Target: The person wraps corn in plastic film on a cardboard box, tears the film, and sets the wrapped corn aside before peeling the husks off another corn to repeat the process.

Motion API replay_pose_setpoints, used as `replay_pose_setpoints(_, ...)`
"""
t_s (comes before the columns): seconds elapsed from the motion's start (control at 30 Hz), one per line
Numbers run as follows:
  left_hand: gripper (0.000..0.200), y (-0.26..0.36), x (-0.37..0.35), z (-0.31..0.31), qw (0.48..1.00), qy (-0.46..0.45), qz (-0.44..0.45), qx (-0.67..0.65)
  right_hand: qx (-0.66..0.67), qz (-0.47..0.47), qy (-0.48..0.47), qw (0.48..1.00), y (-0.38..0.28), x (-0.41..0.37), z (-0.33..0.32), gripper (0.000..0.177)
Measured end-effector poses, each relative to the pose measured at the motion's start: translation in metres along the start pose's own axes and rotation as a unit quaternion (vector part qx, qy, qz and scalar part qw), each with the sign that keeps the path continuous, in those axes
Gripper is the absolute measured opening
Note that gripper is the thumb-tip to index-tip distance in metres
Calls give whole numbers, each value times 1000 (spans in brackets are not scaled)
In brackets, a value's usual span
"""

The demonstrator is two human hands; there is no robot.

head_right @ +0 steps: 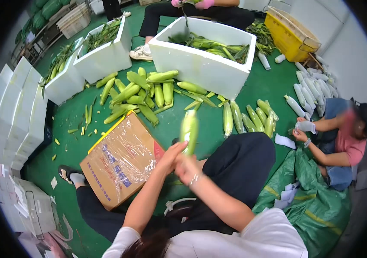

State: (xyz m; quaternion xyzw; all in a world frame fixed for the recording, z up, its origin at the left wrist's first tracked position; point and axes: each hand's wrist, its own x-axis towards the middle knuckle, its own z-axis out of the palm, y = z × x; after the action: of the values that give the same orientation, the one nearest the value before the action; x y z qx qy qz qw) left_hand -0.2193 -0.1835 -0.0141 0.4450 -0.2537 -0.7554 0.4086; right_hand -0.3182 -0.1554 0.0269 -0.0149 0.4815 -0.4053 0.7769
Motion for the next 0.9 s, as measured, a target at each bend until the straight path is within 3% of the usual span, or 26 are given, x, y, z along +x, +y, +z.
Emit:
replay_pose_setpoints(0.03,37,-6,22,-10,998,19,19,54,94,35,-73,992,-23,53,-27,11)
replay_pose_setpoints(0.07,34,-9,36,-19,993,39,36,109,130,-21,8,991,-57,39,7,16)
replay_pose_setpoints(0.1,34,-10,33,-28,993,45,32,105,241,4,27,970,-80,141,-60,21)
replay_pose_setpoints(0.13,29,-5,25,-42,973,113,147,140,252,-41,-38,966,-103,185,-97,22)
replay_pose_setpoints(0.17,24,4,16,-54,932,179,262,174,291,-150,115,938,-128,212,-102,21)
replay_pose_setpoints(0.2,20,21,-13,-59,948,212,235,40,345,-247,207,882,-151,239,-110,21)
replay_pose_setpoints(0.23,20,29,-42,-77,911,277,264,151,269,-357,203,871,-161,251,-119,19)
replay_pose_setpoints(0.27,19,31,-72,-91,889,350,253,150,200,-361,316,854,-174,249,-95,26)
replay_pose_setpoints(0.3,17,24,-97,-116,855,404,251,208,-50,-450,360,815,-173,282,-87,31)
replay_pose_setpoints(0.37,10,6,-135,-148,803,520,244,162,-475,-528,348,613,-168,342,-70,40)
replay_pose_setpoints(0.43,8,-5,-172,-172,753,595,192,204,-715,-455,302,436,-181,385,-16,44)
replay_pose_setpoints(0.47,7,1,-183,-168,749,618,171,169,-794,-377,292,378,-183,411,10,45)
replay_pose_setpoints(0.5,7,-2,-195,-176,732,629,125,230,-804,-368,305,354,-191,464,0,38)
replay_pose_setpoints(0.57,12,-8,-223,-182,698,655,43,286,-815,-288,291,410,-199,486,29,29)
replay_pose_setpoints(0.63,26,-7,-234,-178,680,669,-16,300,-843,-333,291,305,-186,459,49,41)
replay_pose_setpoints(0.67,30,-11,-237,-179,684,665,-25,298,-855,-339,277,278,-186,461,43,50)
replay_pose_setpoints(0.77,39,-16,-232,-168,699,640,-70,313,-884,-321,268,210,-185,450,30,52)
replay_pose_setpoints(0.83,46,-27,-233,-165,706,620,-70,335,-846,-425,170,275,-192,458,21,41)
replay_pose_setpoints(0.87,48,-30,-231,-161,714,612,-71,332,-845,-430,167,272,-188,439,36,41)
replay_pose_setpoints(0.9,47,-31,-232,-158,715,592,-79,363,-795,-487,83,351,-179,397,64,36)
